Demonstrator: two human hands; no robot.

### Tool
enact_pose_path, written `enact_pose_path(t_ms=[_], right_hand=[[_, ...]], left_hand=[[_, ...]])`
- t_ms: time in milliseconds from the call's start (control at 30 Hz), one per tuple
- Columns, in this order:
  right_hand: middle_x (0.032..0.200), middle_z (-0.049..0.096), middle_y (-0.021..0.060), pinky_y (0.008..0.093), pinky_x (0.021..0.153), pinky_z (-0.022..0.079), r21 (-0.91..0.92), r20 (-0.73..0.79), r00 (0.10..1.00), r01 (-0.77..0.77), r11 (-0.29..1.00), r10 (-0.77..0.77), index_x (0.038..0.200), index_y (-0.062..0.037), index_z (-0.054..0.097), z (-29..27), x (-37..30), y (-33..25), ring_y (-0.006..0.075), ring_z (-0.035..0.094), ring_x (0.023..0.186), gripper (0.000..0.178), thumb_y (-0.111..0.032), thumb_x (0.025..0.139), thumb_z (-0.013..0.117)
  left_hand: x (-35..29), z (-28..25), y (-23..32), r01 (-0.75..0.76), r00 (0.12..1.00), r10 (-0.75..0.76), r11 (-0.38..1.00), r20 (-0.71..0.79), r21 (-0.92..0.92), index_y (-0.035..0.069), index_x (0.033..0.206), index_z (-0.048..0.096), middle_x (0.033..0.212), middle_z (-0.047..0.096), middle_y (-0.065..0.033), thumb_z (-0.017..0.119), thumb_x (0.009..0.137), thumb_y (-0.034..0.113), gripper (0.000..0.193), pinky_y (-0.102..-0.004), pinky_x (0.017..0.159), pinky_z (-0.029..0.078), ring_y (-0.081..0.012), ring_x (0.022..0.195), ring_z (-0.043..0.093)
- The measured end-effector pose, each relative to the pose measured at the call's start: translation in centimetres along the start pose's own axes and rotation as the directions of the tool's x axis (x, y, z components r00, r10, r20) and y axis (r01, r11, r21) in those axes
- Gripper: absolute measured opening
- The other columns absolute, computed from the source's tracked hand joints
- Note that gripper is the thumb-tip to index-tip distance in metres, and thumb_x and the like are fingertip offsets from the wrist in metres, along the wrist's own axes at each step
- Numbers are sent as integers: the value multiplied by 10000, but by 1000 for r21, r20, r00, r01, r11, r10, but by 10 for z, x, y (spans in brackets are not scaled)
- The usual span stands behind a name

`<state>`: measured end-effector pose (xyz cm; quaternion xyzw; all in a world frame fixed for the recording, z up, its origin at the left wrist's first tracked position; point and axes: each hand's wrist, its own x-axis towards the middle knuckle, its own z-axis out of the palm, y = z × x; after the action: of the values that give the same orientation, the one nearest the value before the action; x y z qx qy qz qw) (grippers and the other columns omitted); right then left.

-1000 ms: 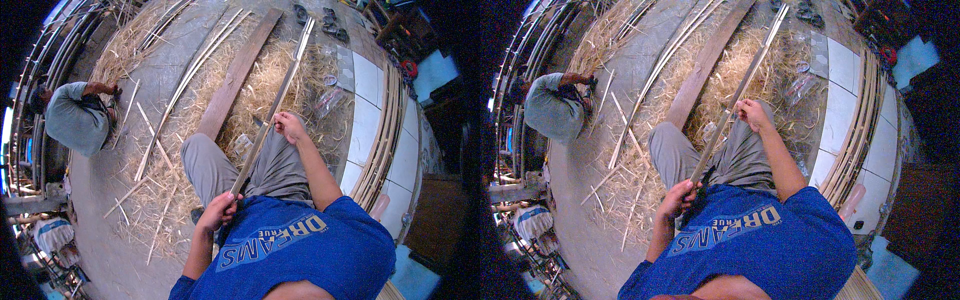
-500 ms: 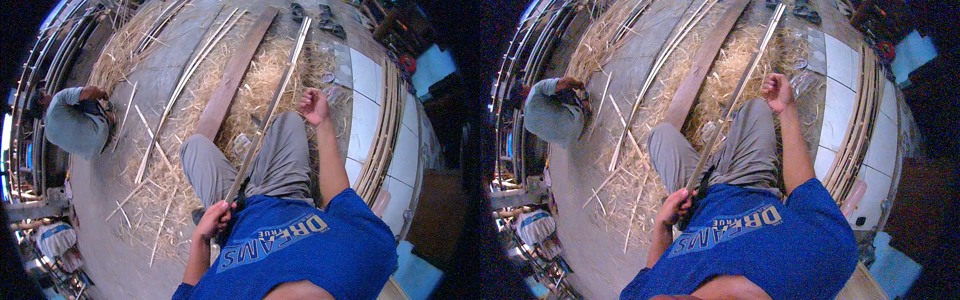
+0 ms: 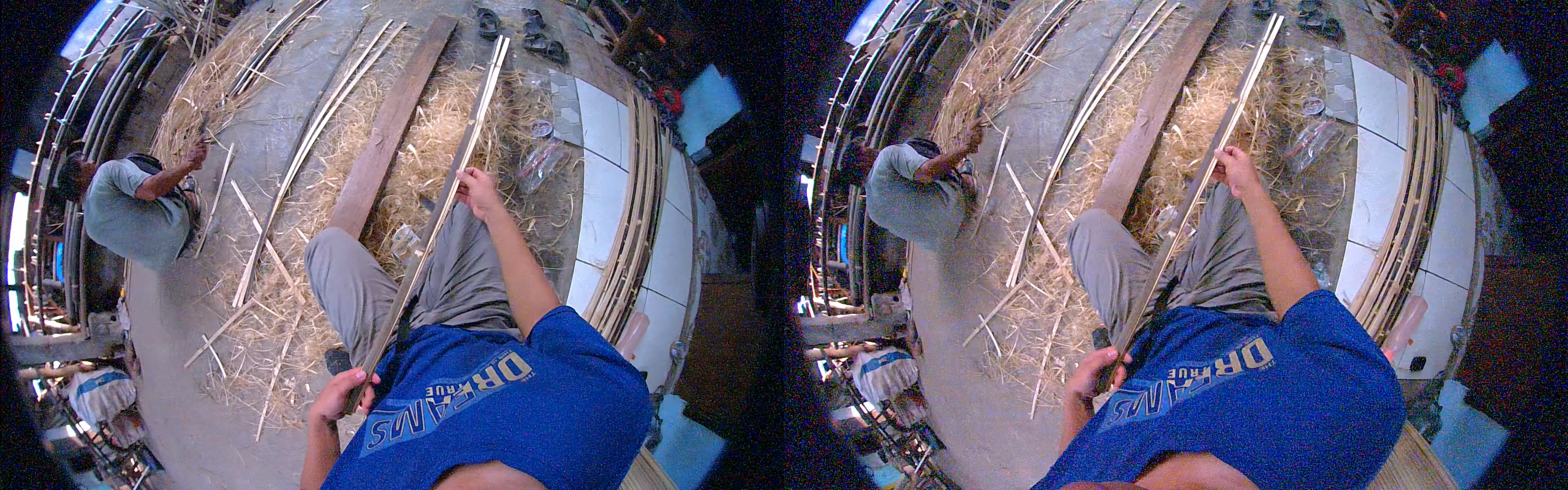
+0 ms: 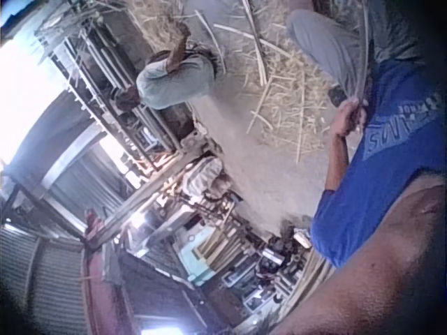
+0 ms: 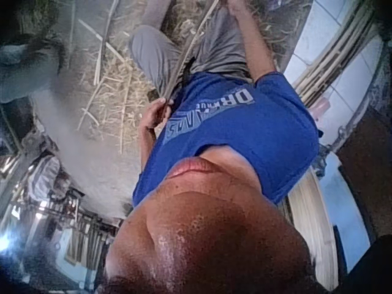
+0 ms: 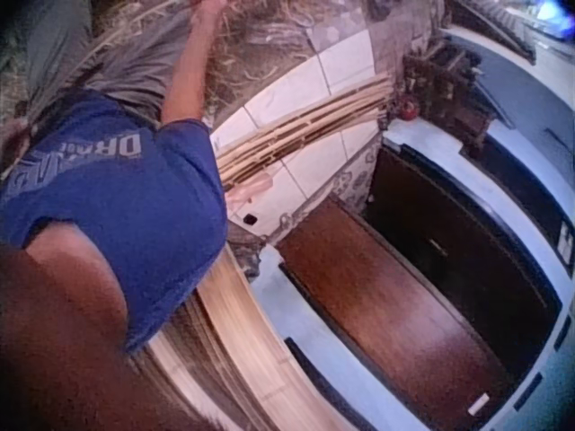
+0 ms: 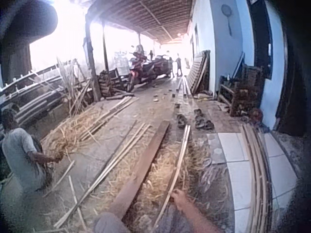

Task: The person sits on the floor and uses a knife to split long bamboo strips into thinner slats. They repeatedly position the bamboo, strike it with the knife, and separate the resulting pieces.

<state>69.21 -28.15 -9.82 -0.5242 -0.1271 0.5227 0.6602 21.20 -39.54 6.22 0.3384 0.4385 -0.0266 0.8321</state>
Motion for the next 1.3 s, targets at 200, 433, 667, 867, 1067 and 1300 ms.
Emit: enact_pose_path(t_ms=[200,433,667,867,1067,1300], right_hand=[[778,606,15,253,513,535,-83,11,994,-109,991,110,901,-102,514,41,-49,23,107,596,598,115,-162,913,611],[827,629,18,251,610,548,7,75,978,-197,980,196,969,-97,544,63,-96,35,103,617,683,114,-171,917,613],[769,631,41,278,577,564,-179,96,967,-216,960,236,910,-48,589,33,-112,37,130,626,628,158,-203,917,614],[645,476,-40,198,433,389,-127,144,941,-290,948,307,828,-91,539,15,-111,30,48,432,499,121,-161,924,563],[624,467,-43,177,410,384,532,384,802,-597,601,457,820,-73,540,-2,-95,16,49,423,479,103,-140,894,563],[615,454,-20,191,444,423,866,45,998,-21,499,-37,752,-37,502,-47,-76,-118,69,463,491,94,-37,827,559]], left_hand=[[24,-17,42,-104,916,376,564,-142,819,-13,1178,559,1043,660,-174,501,956,377,453,-368,831,496,-285,930,646],[157,10,95,-329,851,525,566,-23,756,-26,1149,549,954,651,-153,506,962,356,427,-354,773,504,-258,864,641],[217,37,85,-191,981,189,941,34,279,56,895,559,718,559,-16,493,975,338,301,-259,554,472,-105,577,524],[215,16,79,-194,980,197,955,7,224,81,863,554,681,540,23,511,965,364,304,-236,496,418,-73,548,490],[216,14,72,-212,976,216,956,1,205,91,861,552,658,510,41,513,962,383,311,-214,454,365,-56,508,436],[239,-3,51,-269,963,268,924,43,271,108,848,560,642,498,44,507,961,401,318,-219,454,350,-55,505,422]])
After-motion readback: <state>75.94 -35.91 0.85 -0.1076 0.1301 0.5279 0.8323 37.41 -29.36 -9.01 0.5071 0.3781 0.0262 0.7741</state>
